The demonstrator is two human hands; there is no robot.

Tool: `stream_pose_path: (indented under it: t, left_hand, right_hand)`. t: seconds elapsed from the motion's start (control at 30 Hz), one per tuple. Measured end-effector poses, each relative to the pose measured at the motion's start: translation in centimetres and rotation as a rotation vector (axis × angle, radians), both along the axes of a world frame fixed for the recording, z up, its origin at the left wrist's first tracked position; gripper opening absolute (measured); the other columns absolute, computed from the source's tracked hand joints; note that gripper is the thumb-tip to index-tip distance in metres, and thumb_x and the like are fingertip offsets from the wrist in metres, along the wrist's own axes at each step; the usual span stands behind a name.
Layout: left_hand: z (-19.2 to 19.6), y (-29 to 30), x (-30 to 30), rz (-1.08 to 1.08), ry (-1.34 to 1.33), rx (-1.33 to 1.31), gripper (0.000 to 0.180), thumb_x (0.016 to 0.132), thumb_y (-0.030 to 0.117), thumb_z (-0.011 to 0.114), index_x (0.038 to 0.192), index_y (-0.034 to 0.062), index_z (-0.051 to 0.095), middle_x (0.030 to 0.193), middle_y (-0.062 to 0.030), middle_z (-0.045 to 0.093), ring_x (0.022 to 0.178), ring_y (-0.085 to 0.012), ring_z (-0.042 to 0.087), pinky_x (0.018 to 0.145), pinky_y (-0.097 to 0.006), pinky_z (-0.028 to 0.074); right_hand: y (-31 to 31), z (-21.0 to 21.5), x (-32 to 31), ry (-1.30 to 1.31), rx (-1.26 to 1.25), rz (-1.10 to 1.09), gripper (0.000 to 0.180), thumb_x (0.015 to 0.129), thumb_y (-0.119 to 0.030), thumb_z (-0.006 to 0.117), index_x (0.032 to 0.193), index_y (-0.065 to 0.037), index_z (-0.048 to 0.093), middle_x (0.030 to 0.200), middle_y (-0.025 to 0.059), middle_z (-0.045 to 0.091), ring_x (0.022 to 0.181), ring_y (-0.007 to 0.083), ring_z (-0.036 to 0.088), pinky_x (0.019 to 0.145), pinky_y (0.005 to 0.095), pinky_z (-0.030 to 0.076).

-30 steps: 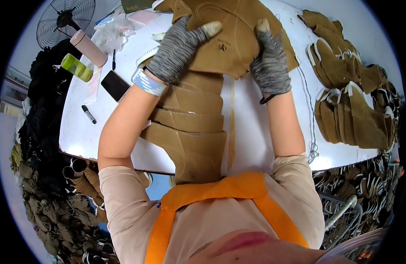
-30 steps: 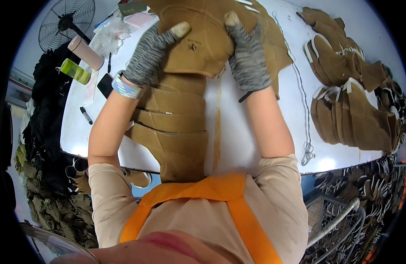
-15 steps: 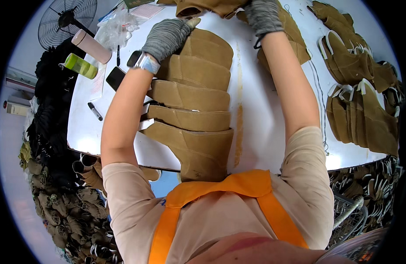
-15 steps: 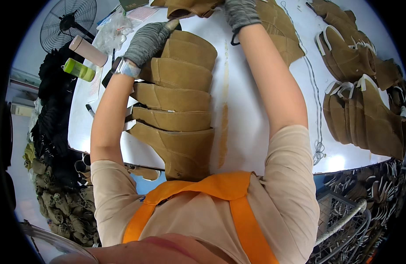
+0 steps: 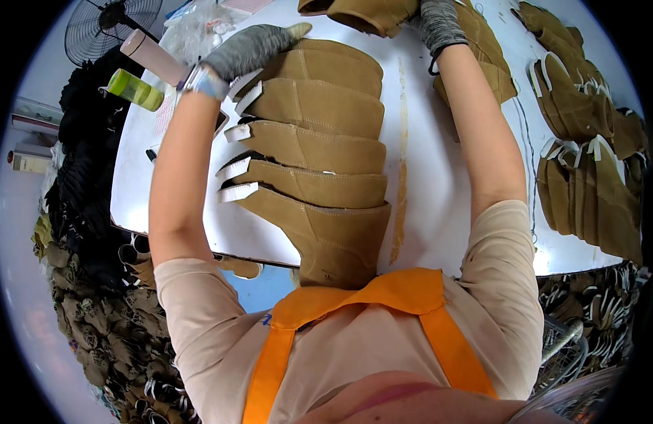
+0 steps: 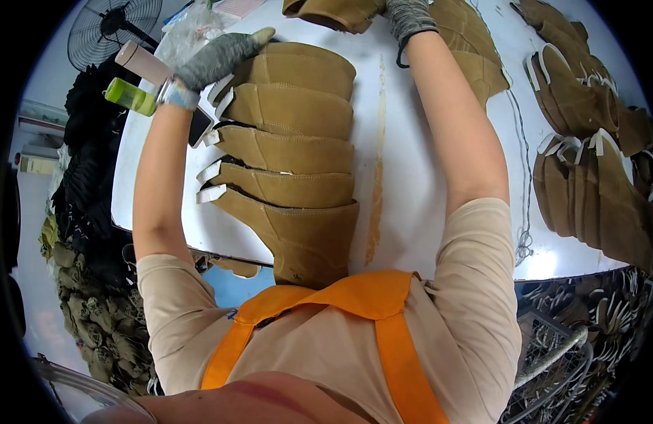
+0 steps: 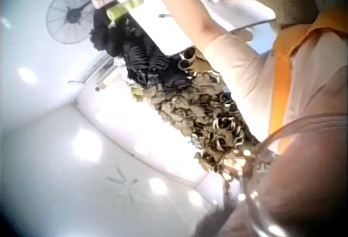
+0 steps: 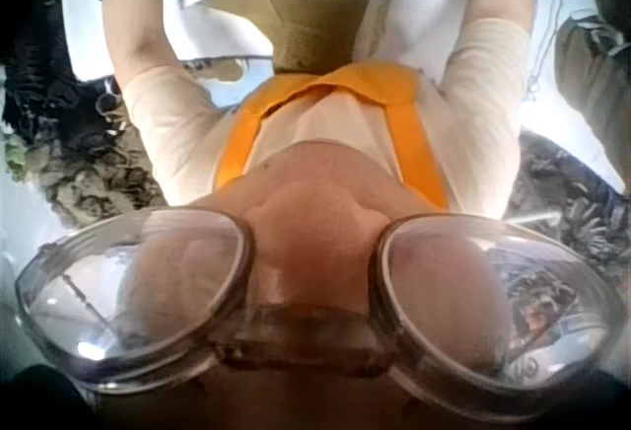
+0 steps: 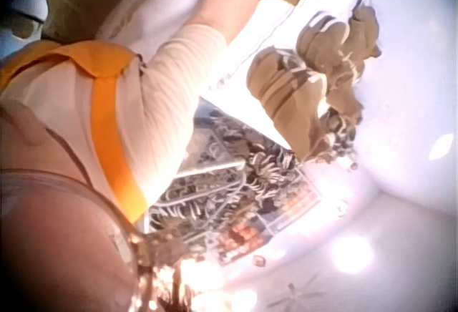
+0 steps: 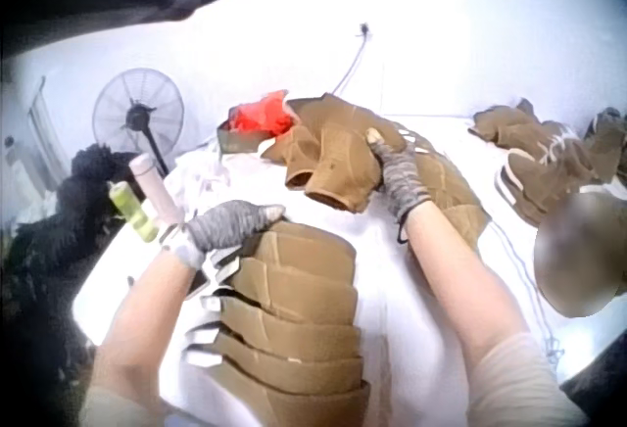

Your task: The person picks up boot uppers from a stack and places them onto a separate pile, using small shears to trim excess thread from the zipper and seams of a boot.

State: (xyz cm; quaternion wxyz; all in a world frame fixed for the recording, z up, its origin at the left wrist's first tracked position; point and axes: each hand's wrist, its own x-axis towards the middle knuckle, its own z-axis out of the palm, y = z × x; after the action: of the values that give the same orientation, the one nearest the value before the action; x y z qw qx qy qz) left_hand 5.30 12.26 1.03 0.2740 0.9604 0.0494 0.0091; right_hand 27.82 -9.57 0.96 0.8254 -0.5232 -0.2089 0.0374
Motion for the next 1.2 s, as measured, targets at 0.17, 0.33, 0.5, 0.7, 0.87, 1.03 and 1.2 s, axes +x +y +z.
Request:
stream_pose_path:
  t: [0.17,0.33,0.5,0.7,0.87,1.03,1.2]
  left_hand:
    - [3.0,-2.6,1.6,0.257,0.317,0.463,0.055,0.104,0.051,0.039,0.132,0.0103,0.063,0.113,-0.0145,0.071,0.104,-0.0244,0.068,0.1,-0.032,0.046]
    - [-0.5,1.4,0.6,0.015,0.021,0.368,0.053,0.102,0.05,0.046,0.138,0.0126,0.057,0.12,-0.0133,0.068,0.109,-0.0227,0.064,0.097,-0.031,0.048]
    - [-1.0,1.0,-2.6,0.023,-0.122,0.047,0.061,0.096,0.059,0.051,0.127,0.0082,0.063,0.114,-0.0128,0.07,0.104,-0.0257,0.065,0.093,-0.035,0.048]
    - [-0.3,-0.1,-0.6,0.065,-0.063,0.375,0.039,0.101,0.035,0.05,0.132,0.0123,0.057,0.12,-0.014,0.066,0.101,-0.0309,0.067,0.089,-0.038,0.053]
    - [-1.4,-3.5,-1.3,0.243,-0.279,0.255,0.053,0.098,0.053,0.049,0.095,0.0051,0.07,0.09,-0.0213,0.07,0.085,-0.0404,0.066,0.08,-0.047,0.05]
    - [-1.2,-2.8,-0.1,0.379,-0.208,0.275,0.048,0.095,0.051,0.055,0.095,0.0055,0.071,0.087,-0.0211,0.069,0.081,-0.0409,0.064,0.081,-0.047,0.05]
    - [-2.4,-1.3,-1.2,0.224,-0.359,0.427,0.041,0.098,0.039,0.059,0.125,0.0088,0.063,0.107,-0.0103,0.071,0.094,-0.0238,0.068,0.082,-0.036,0.054]
  right_hand:
    - [-0.1,-1.1,-1.4,0.087,-0.083,0.132,0.07,0.081,-0.034,0.083,0.136,-0.006,0.049,0.118,0.0142,0.064,0.098,0.0271,0.067,0.076,0.0411,0.061]
    - [3.3,-2.5,-2.9,0.26,-0.113,0.109,0.056,0.085,-0.028,0.08,0.131,-0.01,0.055,0.113,0.0111,0.067,0.096,0.0241,0.068,0.072,0.0414,0.062]
    - [2.2,-2.4,-4.5,0.118,-0.221,0.581,0.051,0.085,-0.027,0.08,0.128,-0.012,0.058,0.112,0.0073,0.068,0.097,0.0206,0.067,0.076,0.0407,0.061]
    - [0.7,-2.9,-4.2,0.28,-0.423,0.739,0.05,0.087,-0.032,0.077,0.129,-0.013,0.059,0.12,0.0062,0.067,0.1,0.0202,0.068,0.083,0.0408,0.059]
    - [-1.5,-6.9,-6.6,0.481,-0.269,0.733,0.048,0.088,-0.032,0.075,0.129,-0.013,0.059,0.12,0.0054,0.068,0.104,0.0197,0.068,0.088,0.0401,0.058]
    - [-1.7,-5.8,-5.9,0.277,-0.108,0.53,0.055,0.09,-0.032,0.074,0.135,-0.008,0.053,0.118,0.0095,0.068,0.106,0.0215,0.066,0.087,0.0413,0.058]
    - [-1.3,-6.5,-3.0,0.276,-0.448,0.7,0.06,0.089,-0.019,0.075,0.14,-0.006,0.046,0.127,0.0086,0.061,0.109,0.0175,0.064,0.087,0.0293,0.06]
